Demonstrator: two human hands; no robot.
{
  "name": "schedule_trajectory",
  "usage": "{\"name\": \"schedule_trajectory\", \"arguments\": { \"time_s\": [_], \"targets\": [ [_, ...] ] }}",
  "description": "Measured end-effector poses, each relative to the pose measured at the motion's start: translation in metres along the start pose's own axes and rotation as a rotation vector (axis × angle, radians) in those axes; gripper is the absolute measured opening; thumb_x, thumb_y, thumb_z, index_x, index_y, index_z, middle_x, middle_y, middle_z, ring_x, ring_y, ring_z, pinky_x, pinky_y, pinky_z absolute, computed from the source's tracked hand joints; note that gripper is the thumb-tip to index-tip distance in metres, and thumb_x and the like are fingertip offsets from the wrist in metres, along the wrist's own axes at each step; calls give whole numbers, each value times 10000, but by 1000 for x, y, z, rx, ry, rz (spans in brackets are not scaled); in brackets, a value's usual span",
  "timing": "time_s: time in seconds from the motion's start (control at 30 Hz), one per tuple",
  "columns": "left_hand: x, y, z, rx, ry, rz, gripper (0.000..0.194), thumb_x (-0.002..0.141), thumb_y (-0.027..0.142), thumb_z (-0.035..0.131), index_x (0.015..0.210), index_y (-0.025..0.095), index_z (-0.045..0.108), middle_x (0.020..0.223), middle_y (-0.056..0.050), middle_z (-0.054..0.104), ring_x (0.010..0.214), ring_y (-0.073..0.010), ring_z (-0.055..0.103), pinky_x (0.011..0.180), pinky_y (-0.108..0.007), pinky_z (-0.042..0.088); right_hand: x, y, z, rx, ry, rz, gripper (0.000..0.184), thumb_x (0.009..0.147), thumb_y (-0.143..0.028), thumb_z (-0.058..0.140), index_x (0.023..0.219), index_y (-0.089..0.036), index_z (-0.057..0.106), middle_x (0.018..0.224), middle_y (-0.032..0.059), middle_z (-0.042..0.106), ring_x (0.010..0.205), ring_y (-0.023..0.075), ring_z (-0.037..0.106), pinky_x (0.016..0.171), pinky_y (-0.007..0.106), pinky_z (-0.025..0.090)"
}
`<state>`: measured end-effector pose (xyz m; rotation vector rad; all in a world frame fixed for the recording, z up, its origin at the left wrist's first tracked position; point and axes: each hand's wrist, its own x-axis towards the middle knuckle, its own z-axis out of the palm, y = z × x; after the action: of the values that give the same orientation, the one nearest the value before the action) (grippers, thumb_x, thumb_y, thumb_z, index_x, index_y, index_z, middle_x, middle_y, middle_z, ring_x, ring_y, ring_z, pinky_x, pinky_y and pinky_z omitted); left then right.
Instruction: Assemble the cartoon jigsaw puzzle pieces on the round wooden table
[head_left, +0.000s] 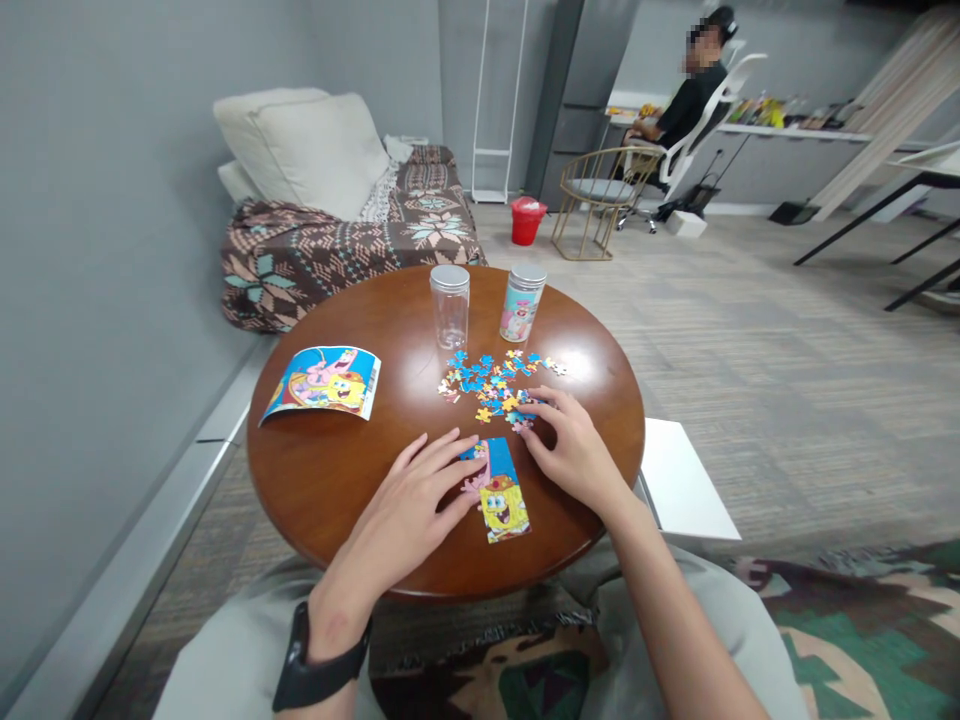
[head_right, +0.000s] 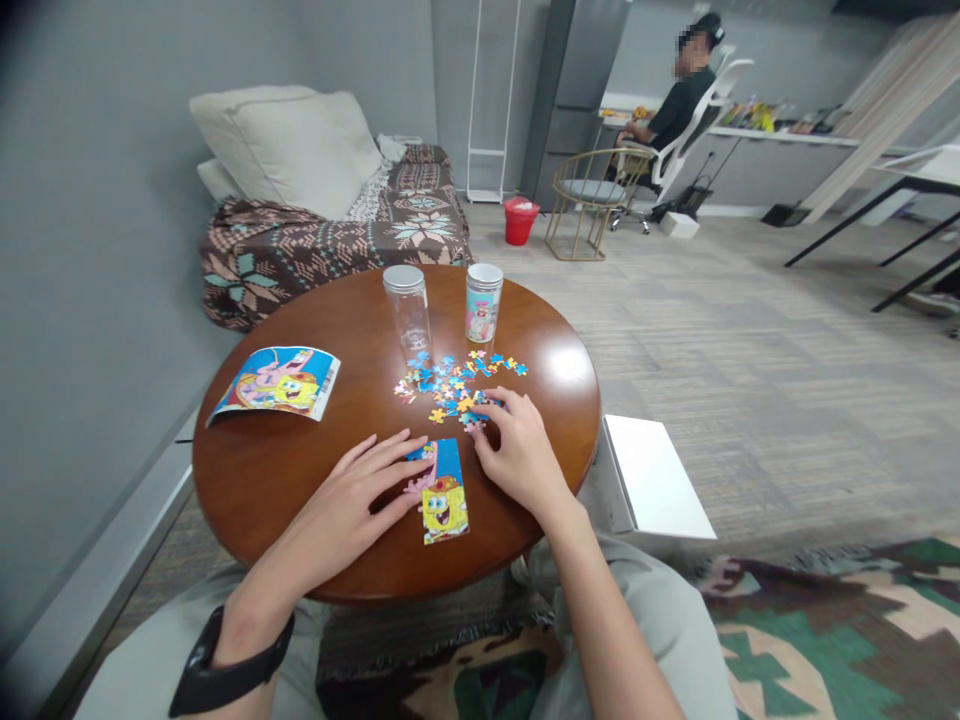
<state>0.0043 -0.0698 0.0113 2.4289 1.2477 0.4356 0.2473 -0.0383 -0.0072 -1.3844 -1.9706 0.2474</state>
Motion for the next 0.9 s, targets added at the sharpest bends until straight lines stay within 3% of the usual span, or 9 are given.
{"name": "schedule_trajectory", "arguments": {
  "time_s": [0.17, 0.3, 0.5, 0.73, 0.9],
  "targets": [
    [-1, 1, 1, 0, 41, 15, 369, 1010, 375, 487, 1351, 315, 615, 1517, -36, 519, 1436, -226, 441, 1224, -511, 306, 0, 1, 1, -9, 33, 57, 127, 874, -293, 627, 984, -233, 642, 1231, 135, 637, 1221, 320, 585, 1081, 601, 413],
    [-1, 2, 2, -3, 43, 6, 375, 999, 361, 500, 1355, 297, 600, 1504, -39, 534, 1428, -221, 450, 1233, -504, 294, 1, 1, 1, 15, 34, 57, 150, 868, -291, 633, 1007, -234, 637, 1227, 136, 631, 1221, 315, 583, 1082, 578, 421],
    [-3, 6, -1, -3, 73, -3, 452, 930, 204, 504, 1379, 244, 543, 1522, -58, 510, 1415, -215, 464, 1246, -489, 296, 0, -4, -5, 29, -10, 9, 140, 848, -204, 585, 978, -230, 629, 1244, 141, 615, 1230, 301, 571, 1069, 539, 440],
    [-2, 5, -1, -32, 70, -23, 522, 881, 84, 415, 1374, 218, 524, 1510, -56, 523, 1412, -189, 465, 1260, -472, 283, -3, -7, -5, -118, 22, 92, 72, 808, -215, 617, 876, -237, 627, 1253, 120, 623, 1250, 345, 552, 1134, 716, 227],
    [-2, 5, 0, -65, 88, -34, 489, 909, 86, 391, 1363, 216, 517, 1494, -64, 539, 1407, -174, 470, 1259, -469, 287, -3, -4, -5, -118, 40, 73, 15, 811, -229, 633, 823, -234, 640, 1240, 115, 626, 1232, 350, 557, 1129, 722, 218]
  ]
}}
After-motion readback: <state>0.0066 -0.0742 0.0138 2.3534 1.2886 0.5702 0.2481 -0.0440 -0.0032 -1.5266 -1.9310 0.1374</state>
